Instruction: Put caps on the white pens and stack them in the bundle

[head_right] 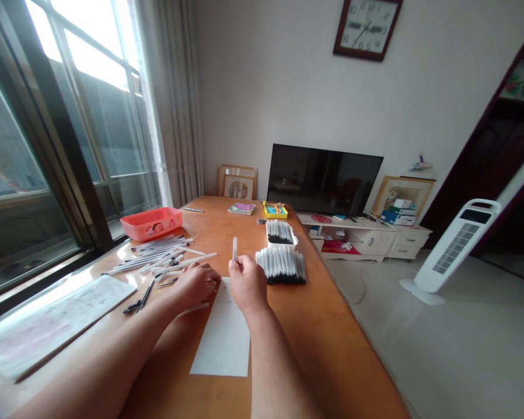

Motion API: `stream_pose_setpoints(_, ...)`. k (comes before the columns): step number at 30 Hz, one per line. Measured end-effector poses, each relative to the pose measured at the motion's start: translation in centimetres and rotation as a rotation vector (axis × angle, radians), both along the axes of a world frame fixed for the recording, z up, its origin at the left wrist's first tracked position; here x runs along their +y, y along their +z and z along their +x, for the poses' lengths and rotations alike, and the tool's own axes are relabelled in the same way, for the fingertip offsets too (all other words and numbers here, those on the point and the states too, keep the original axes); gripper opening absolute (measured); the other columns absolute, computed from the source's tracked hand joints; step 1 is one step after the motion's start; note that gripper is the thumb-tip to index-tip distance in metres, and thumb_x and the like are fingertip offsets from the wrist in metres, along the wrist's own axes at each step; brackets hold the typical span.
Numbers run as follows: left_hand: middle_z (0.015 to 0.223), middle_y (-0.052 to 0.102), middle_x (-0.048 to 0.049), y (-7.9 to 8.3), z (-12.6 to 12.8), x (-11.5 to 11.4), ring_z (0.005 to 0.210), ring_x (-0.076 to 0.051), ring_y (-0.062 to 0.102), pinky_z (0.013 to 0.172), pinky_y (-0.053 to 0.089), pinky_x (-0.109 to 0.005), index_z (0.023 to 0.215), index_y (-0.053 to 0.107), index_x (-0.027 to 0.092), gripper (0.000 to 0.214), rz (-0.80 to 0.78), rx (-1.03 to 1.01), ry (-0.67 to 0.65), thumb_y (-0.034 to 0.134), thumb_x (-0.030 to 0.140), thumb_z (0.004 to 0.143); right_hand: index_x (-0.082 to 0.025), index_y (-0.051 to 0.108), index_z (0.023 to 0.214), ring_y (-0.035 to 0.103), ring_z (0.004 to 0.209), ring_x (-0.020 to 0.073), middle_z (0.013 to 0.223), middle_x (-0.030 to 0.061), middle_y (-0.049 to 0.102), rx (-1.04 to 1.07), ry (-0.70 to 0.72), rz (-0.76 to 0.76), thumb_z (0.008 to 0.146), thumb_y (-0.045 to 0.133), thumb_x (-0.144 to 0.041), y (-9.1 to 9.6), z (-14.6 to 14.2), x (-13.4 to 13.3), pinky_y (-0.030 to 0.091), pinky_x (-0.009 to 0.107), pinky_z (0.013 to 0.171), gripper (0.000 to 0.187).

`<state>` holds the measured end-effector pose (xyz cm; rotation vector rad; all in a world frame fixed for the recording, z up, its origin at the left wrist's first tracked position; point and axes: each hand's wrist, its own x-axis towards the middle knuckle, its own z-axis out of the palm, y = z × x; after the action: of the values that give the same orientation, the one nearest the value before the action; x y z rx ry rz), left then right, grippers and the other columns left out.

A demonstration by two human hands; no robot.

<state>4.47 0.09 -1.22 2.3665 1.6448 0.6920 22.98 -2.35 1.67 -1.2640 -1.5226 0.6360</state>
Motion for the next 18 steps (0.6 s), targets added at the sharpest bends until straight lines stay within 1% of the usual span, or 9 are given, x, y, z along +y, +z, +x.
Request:
stream_pose_setpoints(3, 0.09, 0.072, -0.0105, 0.0, -0.1, 0.1, 0.101, -0.033, 0.057, 0.092, 0.036, -0.044, 0.077, 0.078, 0.025, 0.024, 0.021, 0.032, 0.026, 0.056, 0.018, 0.078, -0.023, 0.071, 0.084, 0.064, 0.071, 0.0196, 0.078, 0.0027, 0.074, -0.004, 0.0, 0.002, 0.091, 0.057, -0.043, 0.0, 0.0, 0.0, 0.042, 0.027, 0.062, 0.025)
stream_pose_setpoints(6, 0.087, 0.071, -0.0119, 0.1, -0.2, 0.4, 0.095, -0.031, 0.058, 0.091, 0.038, -0.043, 0.07, 0.075, 0.022, 0.02, 0.028, -0.094, 0.013, 0.057, 0.022, 0.08, -0.023, 0.071, 0.085, 0.064, 0.071, 0.0193, 0.079, 0.0028, 0.074, -0.009, 0.001, 0.0, 0.091, 0.057, -0.042, -0.2, 0.0, 0.1, 0.042, 0.027, 0.061, 0.024)
stream_pose_setpoints(8, 0.084, 0.07, -0.0105, 0.3, -0.2, 0.5, 0.09, -0.028, 0.058, 0.087, 0.04, -0.04, 0.072, 0.073, 0.021, 0.019, 0.024, -0.229, 0.005, 0.059, 0.027, 0.083, -0.023, 0.072, 0.085, 0.064, 0.07, 0.019, 0.078, 0.0029, 0.074, -0.017, 0.017, -0.006, 0.091, 0.058, -0.042, -0.4, -0.1, 0.2, 0.042, 0.027, 0.061, 0.024)
stream_pose_setpoints(10, 0.083, 0.07, -0.0072, 0.7, -0.4, 0.6, 0.084, -0.023, 0.059, 0.081, 0.043, -0.035, 0.079, 0.073, 0.02, 0.02, -0.046, -0.479, -0.008, 0.062, 0.036, 0.085, -0.023, 0.072, 0.085, 0.063, 0.067, 0.0186, 0.075, 0.0024, 0.074, -0.037, 0.053, -0.013, 0.091, 0.058, -0.042, -0.6, -0.1, 0.2, 0.041, 0.027, 0.061, 0.025)
stream_pose_setpoints(12, 0.082, 0.069, -0.0046, 1.2, -0.8, 0.5, 0.079, -0.02, 0.059, 0.076, 0.044, -0.031, 0.086, 0.073, 0.019, 0.026, -0.173, -0.823, -0.019, 0.069, 0.045, 0.082, -0.024, 0.074, 0.087, 0.061, 0.064, 0.0182, 0.073, 0.0019, 0.073, -0.075, 0.102, -0.021, 0.091, 0.057, -0.041, -0.8, -0.3, 0.2, 0.04, 0.027, 0.059, 0.025)
stream_pose_setpoints(13, 0.082, 0.069, -0.0042, 1.4, -1.0, 0.4, 0.078, -0.018, 0.06, 0.074, 0.043, -0.029, 0.088, 0.073, 0.018, 0.03, -0.235, -0.991, -0.018, 0.073, 0.047, 0.079, -0.024, 0.075, 0.088, 0.061, 0.063, 0.0181, 0.073, 0.0019, 0.073, -0.098, 0.131, -0.024, 0.091, 0.058, -0.041, -0.8, -0.3, 0.1, 0.039, 0.027, 0.058, 0.024)
stream_pose_setpoints(15, 0.086, 0.069, -0.0045, 1.9, -1.6, 0.2, 0.077, -0.015, 0.06, 0.072, 0.043, -0.027, 0.091, 0.073, 0.016, 0.033, -0.324, -1.231, -0.014, 0.08, 0.044, 0.075, -0.024, 0.077, 0.09, 0.06, 0.062, 0.0182, 0.074, 0.0024, 0.073, -0.137, 0.185, -0.029, 0.091, 0.058, -0.039, -0.8, -0.5, -0.2, 0.038, 0.027, 0.057, 0.024)
stream_pose_setpoints(18, 0.09, 0.07, -0.0055, 2.4, -2.2, 0.0, 0.079, -0.013, 0.061, 0.071, 0.044, -0.024, 0.095, 0.073, 0.014, 0.032, -0.391, -1.448, -0.004, 0.085, 0.035, 0.073, -0.024, 0.078, 0.087, 0.058, 0.063, 0.018, 0.072, 0.0025, 0.072, -0.164, 0.244, -0.019, 0.091, 0.058, -0.038, -0.7, -0.7, -0.7, 0.035, 0.026, 0.056, 0.024)
